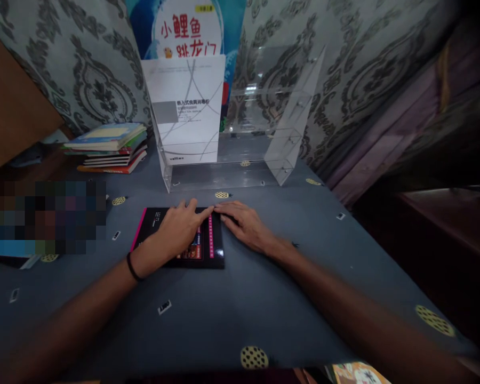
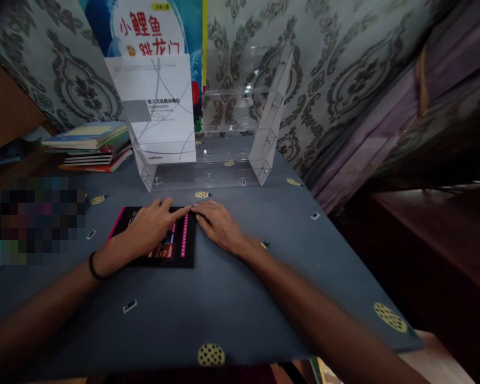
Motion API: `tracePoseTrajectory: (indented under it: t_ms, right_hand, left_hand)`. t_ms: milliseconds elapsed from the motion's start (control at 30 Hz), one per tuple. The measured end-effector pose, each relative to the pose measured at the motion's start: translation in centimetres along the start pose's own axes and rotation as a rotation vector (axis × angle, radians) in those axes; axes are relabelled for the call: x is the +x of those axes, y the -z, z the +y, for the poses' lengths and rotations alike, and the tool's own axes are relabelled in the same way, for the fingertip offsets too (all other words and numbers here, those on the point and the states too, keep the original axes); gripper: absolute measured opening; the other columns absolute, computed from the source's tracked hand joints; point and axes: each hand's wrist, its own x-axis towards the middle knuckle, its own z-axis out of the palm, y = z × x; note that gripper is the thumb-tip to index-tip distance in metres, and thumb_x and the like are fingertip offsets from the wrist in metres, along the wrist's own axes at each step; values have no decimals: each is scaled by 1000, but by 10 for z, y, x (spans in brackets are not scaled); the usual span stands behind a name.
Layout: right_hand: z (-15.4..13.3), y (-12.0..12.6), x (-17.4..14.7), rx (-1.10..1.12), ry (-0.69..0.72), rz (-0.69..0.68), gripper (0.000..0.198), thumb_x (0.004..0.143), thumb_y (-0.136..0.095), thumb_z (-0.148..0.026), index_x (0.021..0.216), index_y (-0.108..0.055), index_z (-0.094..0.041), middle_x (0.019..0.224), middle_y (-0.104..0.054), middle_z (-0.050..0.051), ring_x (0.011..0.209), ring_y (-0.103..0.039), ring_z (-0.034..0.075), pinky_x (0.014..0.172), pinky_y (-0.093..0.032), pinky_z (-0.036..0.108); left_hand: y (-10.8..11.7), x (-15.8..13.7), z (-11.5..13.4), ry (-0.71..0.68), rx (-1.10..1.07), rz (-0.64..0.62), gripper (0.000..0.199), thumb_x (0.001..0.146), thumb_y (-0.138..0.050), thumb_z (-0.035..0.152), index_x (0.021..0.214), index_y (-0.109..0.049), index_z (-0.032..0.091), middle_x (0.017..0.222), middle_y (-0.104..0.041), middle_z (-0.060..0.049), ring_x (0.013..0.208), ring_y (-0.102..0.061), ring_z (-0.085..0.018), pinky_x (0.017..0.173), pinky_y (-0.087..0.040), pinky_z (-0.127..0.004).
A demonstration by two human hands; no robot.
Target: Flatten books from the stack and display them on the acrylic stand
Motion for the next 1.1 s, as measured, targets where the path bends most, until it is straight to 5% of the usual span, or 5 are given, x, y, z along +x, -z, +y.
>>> tracePoseTrajectory:
  t_ms: [333,800,1100]
  right_hand:
    - [3,4,1,271,-224,12,46,96,-48,-18,141,-52,-17,121,-75,11,114,-69,25,101,-53,49]
    - [2,3,-1,198,-206,32,47,94,-50,-16,140,-54,-18,124,-74,10,112,-68,25,98,-52,50]
    - [-2,0,-2,79,-112,-10,40,96,-48,-18,135,-58,-20,119,-75,8,120,-63,26,104,-48,51]
  left_hand:
    - [-3,3,0,-13,20,23,65,96,-45,7,154,-40,35,113,-60,-13,98,-61,-29,71,-50,-34]
    - [7,1,2,-38,28,-28,65,97,-48,10,155,-38,37,117,-60,-15,100,-62,-31,73,-52,-36]
    - [0,-18,6,-139,-3,27,66,95,-43,4,154,-40,34,141,-53,-14,126,-55,-31,97,-52,-46]
